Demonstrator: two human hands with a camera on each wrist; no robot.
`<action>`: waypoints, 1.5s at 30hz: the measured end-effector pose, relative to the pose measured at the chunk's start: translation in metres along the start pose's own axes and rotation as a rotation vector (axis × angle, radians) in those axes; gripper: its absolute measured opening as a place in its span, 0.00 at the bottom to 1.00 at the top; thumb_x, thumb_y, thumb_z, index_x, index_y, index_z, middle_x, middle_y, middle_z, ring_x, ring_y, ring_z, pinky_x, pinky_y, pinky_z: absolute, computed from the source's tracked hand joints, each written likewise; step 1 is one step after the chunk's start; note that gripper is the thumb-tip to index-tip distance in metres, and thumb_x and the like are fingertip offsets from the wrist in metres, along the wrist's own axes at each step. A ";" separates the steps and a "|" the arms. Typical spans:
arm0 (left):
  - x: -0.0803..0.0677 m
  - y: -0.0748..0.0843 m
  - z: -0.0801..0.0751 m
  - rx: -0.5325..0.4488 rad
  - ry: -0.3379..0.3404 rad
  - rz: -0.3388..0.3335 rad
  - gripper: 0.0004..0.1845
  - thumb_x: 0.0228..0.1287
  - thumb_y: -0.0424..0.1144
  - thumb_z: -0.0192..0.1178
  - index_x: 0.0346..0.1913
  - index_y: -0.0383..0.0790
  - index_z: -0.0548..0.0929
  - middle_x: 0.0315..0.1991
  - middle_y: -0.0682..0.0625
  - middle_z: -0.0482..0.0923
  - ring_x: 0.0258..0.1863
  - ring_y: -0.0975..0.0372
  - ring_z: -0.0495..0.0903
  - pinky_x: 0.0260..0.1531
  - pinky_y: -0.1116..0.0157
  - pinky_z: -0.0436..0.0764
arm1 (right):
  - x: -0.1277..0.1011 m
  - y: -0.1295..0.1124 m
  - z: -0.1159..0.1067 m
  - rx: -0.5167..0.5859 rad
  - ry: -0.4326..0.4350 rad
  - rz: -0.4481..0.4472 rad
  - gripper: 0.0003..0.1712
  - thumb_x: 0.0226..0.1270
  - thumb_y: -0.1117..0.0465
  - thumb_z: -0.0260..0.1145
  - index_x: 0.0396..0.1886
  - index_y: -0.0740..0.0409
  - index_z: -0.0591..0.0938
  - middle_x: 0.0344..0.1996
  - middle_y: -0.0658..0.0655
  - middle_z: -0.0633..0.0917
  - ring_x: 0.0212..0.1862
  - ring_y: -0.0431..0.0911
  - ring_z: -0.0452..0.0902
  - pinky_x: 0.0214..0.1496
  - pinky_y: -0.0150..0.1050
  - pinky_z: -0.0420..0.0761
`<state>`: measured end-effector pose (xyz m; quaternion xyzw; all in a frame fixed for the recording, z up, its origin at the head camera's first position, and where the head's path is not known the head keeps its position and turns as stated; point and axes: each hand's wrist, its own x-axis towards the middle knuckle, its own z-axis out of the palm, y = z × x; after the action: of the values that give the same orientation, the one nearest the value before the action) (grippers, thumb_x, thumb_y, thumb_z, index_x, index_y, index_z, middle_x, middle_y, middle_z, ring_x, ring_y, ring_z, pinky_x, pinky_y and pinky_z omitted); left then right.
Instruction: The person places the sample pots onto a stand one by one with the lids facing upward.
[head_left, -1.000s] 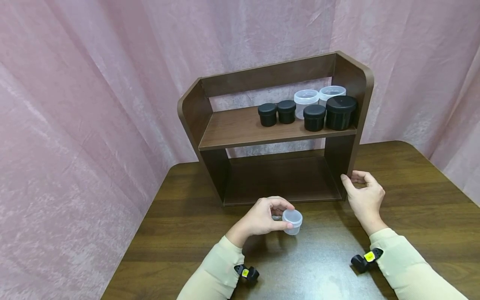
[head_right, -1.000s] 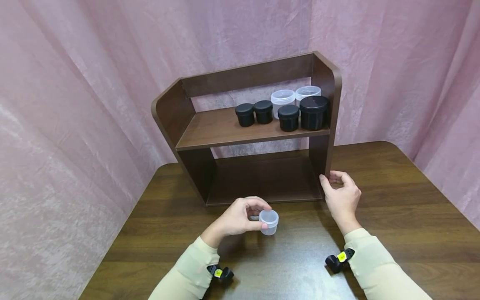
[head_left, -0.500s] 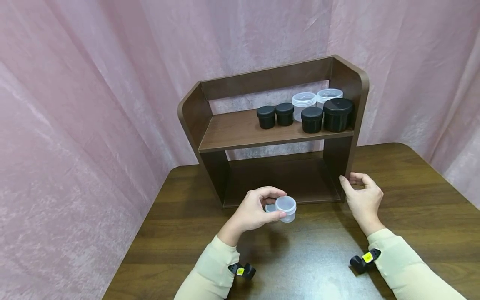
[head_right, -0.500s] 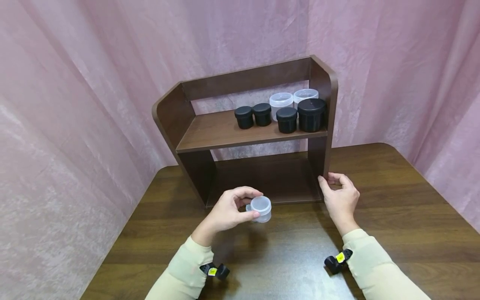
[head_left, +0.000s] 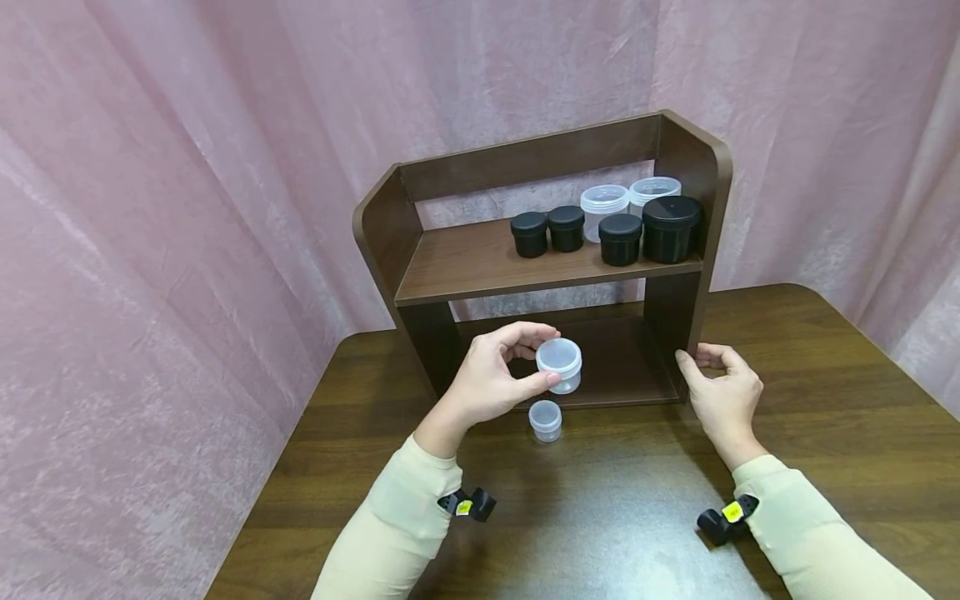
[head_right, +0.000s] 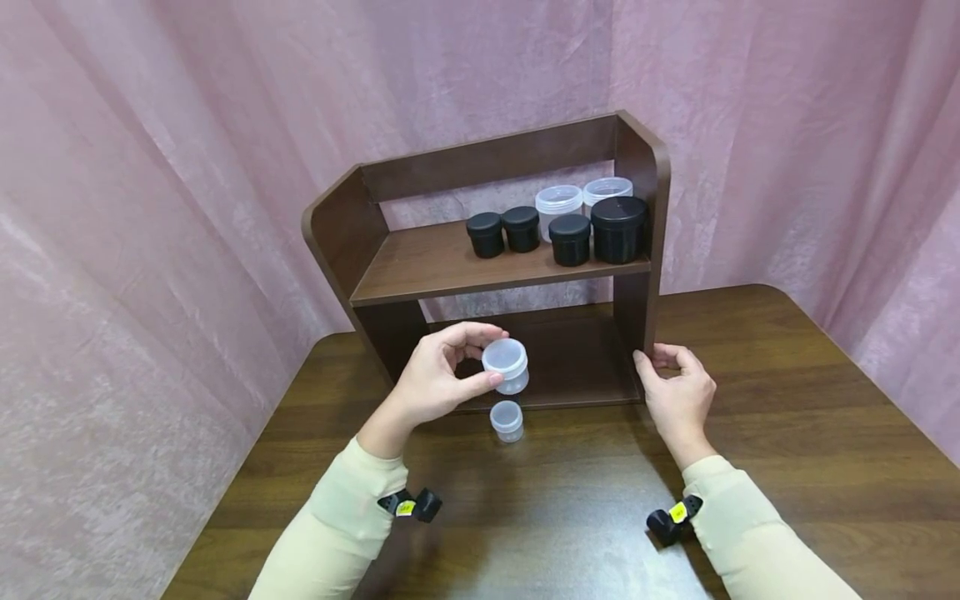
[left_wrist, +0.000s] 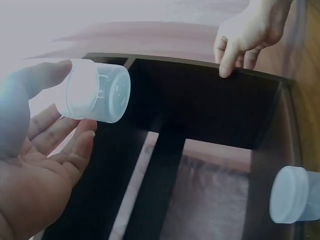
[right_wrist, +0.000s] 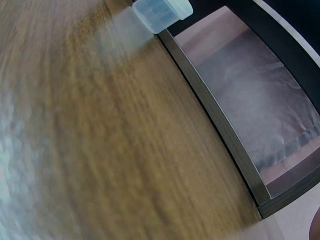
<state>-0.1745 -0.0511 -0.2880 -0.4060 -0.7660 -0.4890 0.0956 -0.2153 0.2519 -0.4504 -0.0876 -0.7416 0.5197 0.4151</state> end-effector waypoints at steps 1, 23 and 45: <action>0.002 -0.002 -0.001 0.007 0.005 0.002 0.22 0.50 0.28 0.72 0.50 0.30 0.80 0.44 0.43 0.82 0.39 0.59 0.80 0.42 0.62 0.81 | 0.000 0.000 0.000 -0.002 -0.001 0.000 0.14 0.53 0.54 0.76 0.35 0.58 0.86 0.28 0.44 0.84 0.24 0.29 0.74 0.26 0.22 0.67; 0.067 0.010 -0.046 -0.104 0.101 -0.039 0.19 0.54 0.28 0.70 0.50 0.30 0.82 0.48 0.45 0.78 0.41 0.57 0.83 0.43 0.63 0.82 | -0.002 -0.003 0.003 -0.024 -0.006 0.015 0.14 0.54 0.54 0.75 0.35 0.58 0.85 0.30 0.52 0.85 0.25 0.29 0.73 0.27 0.23 0.67; 0.109 -0.006 -0.037 -0.099 0.166 -0.228 0.20 0.52 0.34 0.73 0.50 0.34 0.84 0.50 0.48 0.78 0.44 0.60 0.84 0.39 0.66 0.83 | -0.006 -0.006 0.001 0.000 0.002 -0.002 0.14 0.54 0.54 0.75 0.35 0.58 0.85 0.29 0.53 0.84 0.24 0.31 0.74 0.27 0.22 0.67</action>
<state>-0.2588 -0.0250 -0.2138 -0.2787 -0.7717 -0.5657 0.0824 -0.2103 0.2449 -0.4490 -0.0876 -0.7413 0.5191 0.4163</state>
